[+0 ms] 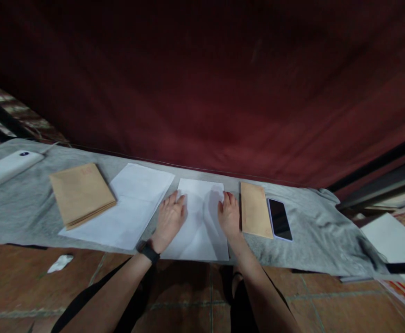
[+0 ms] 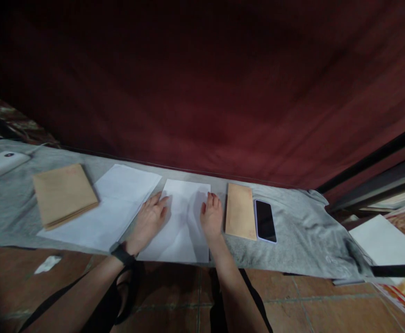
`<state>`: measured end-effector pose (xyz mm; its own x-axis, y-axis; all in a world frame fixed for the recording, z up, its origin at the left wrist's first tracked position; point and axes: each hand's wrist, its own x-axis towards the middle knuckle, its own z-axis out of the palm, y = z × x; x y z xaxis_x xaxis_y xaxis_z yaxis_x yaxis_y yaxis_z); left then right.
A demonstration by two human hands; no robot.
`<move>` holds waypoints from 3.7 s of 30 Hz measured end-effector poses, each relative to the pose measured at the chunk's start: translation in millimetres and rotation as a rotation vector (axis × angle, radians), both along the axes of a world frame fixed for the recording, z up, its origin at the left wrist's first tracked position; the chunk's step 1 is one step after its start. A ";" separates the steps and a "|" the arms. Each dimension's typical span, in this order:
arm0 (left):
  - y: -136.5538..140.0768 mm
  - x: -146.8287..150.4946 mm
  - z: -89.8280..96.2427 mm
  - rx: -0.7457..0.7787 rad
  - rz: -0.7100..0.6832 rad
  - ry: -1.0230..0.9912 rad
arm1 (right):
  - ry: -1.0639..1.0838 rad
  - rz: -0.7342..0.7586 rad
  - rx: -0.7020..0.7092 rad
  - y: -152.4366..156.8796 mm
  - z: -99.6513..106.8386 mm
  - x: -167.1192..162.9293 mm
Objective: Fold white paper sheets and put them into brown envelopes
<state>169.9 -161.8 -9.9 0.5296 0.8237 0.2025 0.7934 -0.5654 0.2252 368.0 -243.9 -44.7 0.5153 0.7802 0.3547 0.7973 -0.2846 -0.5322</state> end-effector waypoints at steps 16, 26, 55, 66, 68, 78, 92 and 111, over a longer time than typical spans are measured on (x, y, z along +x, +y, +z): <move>-22.1 37.8 -56.6 0.077 -0.317 0.113 | 0.021 0.338 -0.104 1.0 -15.7 -46.5; -8.2 12.4 -45.8 0.007 -0.122 0.100 | -0.242 0.221 -0.164 -19.2 -27.0 -22.8; -60.8 -7.6 -52.8 0.160 -0.327 0.033 | -0.326 0.329 -0.191 -70.8 -17.9 -55.6; -37.7 -38.2 -52.3 0.123 -0.196 -0.005 | -0.363 0.217 -0.214 -76.1 -21.0 -29.6; -34.2 -38.4 -47.8 0.116 -0.163 -0.001 | -0.340 0.191 -0.209 -73.9 -21.3 -25.5; 10.2 26.3 -21.4 0.050 -0.324 -0.034 | -0.015 0.210 -0.096 3.3 6.8 -27.4; 46.0 52.2 -44.7 0.034 -0.169 0.021 | -0.187 0.154 -0.266 55.3 -16.0 -31.3; 51.2 -16.9 -32.9 0.007 -0.124 0.039 | -0.246 -0.002 -0.152 10.2 -28.4 16.6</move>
